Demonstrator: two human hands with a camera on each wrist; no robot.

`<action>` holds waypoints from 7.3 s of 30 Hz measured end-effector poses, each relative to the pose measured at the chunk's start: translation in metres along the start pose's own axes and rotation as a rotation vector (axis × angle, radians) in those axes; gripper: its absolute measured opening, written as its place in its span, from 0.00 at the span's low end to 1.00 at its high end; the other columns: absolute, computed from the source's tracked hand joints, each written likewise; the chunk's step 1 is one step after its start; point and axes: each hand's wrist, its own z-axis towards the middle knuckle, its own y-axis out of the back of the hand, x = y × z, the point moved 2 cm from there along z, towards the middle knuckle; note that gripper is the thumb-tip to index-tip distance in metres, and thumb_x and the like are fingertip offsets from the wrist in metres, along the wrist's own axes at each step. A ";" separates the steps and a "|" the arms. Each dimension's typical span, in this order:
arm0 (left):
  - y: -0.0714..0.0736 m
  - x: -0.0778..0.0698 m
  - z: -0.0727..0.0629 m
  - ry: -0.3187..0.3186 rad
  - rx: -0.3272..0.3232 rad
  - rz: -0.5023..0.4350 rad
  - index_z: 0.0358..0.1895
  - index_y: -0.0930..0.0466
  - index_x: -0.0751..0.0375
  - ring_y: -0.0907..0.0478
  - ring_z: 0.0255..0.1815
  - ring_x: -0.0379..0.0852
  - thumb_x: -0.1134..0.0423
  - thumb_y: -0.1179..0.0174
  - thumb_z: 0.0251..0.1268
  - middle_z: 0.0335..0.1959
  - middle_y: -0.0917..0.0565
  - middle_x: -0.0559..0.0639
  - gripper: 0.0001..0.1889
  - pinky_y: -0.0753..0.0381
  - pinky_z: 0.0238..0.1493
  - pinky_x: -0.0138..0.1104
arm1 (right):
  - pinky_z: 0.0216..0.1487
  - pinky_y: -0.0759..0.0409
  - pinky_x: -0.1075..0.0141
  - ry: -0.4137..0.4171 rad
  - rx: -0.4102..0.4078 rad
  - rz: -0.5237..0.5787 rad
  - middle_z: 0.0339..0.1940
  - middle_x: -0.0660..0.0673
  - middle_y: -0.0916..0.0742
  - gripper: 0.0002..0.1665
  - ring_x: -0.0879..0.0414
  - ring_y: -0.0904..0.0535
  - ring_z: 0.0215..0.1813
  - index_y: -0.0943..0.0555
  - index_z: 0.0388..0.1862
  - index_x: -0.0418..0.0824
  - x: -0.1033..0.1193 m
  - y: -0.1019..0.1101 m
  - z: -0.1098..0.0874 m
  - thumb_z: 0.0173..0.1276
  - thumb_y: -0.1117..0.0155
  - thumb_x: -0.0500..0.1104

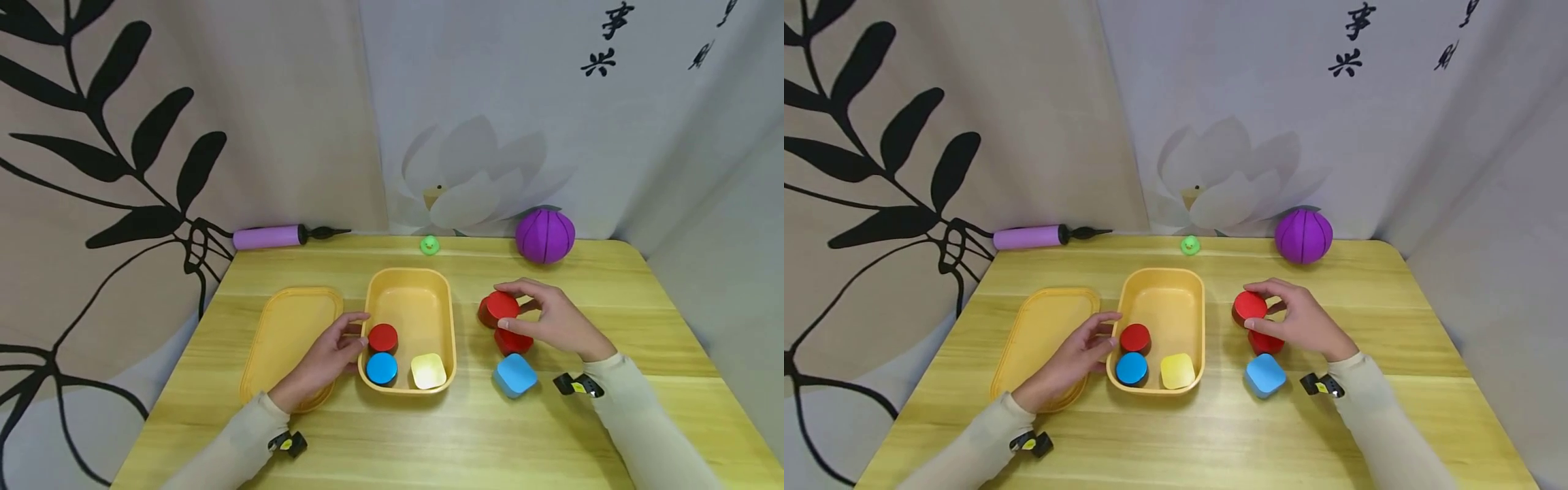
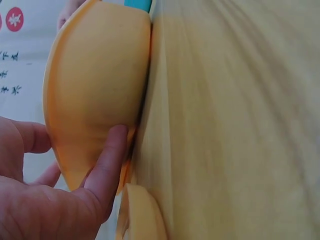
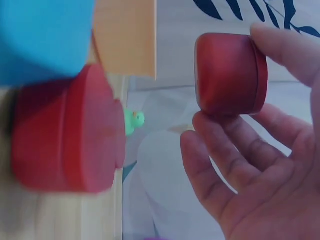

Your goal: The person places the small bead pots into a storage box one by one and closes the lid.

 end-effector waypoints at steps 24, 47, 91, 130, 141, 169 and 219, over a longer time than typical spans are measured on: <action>0.003 -0.003 0.002 0.028 0.032 -0.025 0.80 0.37 0.49 0.23 0.60 0.55 0.59 0.42 0.83 0.70 0.31 0.66 0.28 0.10 0.49 0.46 | 0.59 0.13 0.50 0.133 0.122 -0.047 0.58 0.51 0.11 0.38 0.55 0.15 0.58 0.19 0.70 0.40 0.044 -0.075 0.053 0.65 0.20 0.55; 0.004 -0.002 0.003 0.046 0.032 -0.033 0.80 0.38 0.50 0.23 0.61 0.56 0.60 0.41 0.82 0.70 0.32 0.66 0.29 0.09 0.49 0.47 | 0.58 0.23 0.54 0.171 0.303 -0.386 0.56 0.52 0.10 0.30 0.58 0.15 0.54 0.14 0.63 0.47 0.065 -0.126 0.061 0.67 0.24 0.58; 0.006 -0.005 0.002 0.029 0.033 -0.022 0.79 0.37 0.51 0.22 0.60 0.54 0.60 0.41 0.81 0.67 0.30 0.65 0.29 0.10 0.47 0.47 | 0.50 0.11 0.58 0.108 -0.045 -0.169 0.49 0.59 0.11 0.19 0.57 0.13 0.49 0.14 0.58 0.50 0.030 -0.030 -0.008 0.70 0.23 0.47; 0.004 -0.003 0.001 0.032 0.031 -0.019 0.80 0.37 0.51 0.23 0.60 0.53 0.59 0.41 0.82 0.68 0.31 0.65 0.29 0.10 0.49 0.46 | 0.51 0.11 0.62 -0.062 0.011 -0.129 0.54 0.57 0.17 0.36 0.64 0.16 0.50 0.15 0.61 0.48 -0.016 -0.043 -0.089 0.55 0.12 0.56; 0.005 -0.005 0.001 0.036 0.033 -0.020 0.80 0.38 0.52 0.23 0.60 0.53 0.60 0.41 0.82 0.69 0.32 0.66 0.29 0.10 0.49 0.45 | 0.50 0.14 0.65 -0.054 0.057 -0.196 0.58 0.57 0.15 0.40 0.64 0.19 0.51 0.18 0.66 0.48 -0.015 -0.046 -0.088 0.53 0.11 0.45; 0.004 -0.004 0.002 0.035 0.024 -0.036 0.79 0.36 0.52 0.21 0.60 0.53 0.60 0.40 0.81 0.68 0.30 0.66 0.29 0.09 0.48 0.46 | 0.50 0.15 0.65 0.124 0.021 -0.184 0.59 0.52 0.14 0.45 0.62 0.19 0.51 0.23 0.72 0.44 0.015 -0.034 -0.045 0.53 0.19 0.34; 0.008 -0.005 0.003 0.033 0.055 -0.051 0.79 0.37 0.52 0.22 0.63 0.54 0.58 0.40 0.81 0.71 0.31 0.65 0.29 0.10 0.51 0.49 | 0.76 0.27 0.46 0.104 0.303 -0.251 0.73 0.41 0.19 0.37 0.42 0.25 0.75 0.24 0.75 0.40 0.056 -0.129 0.119 0.71 0.25 0.50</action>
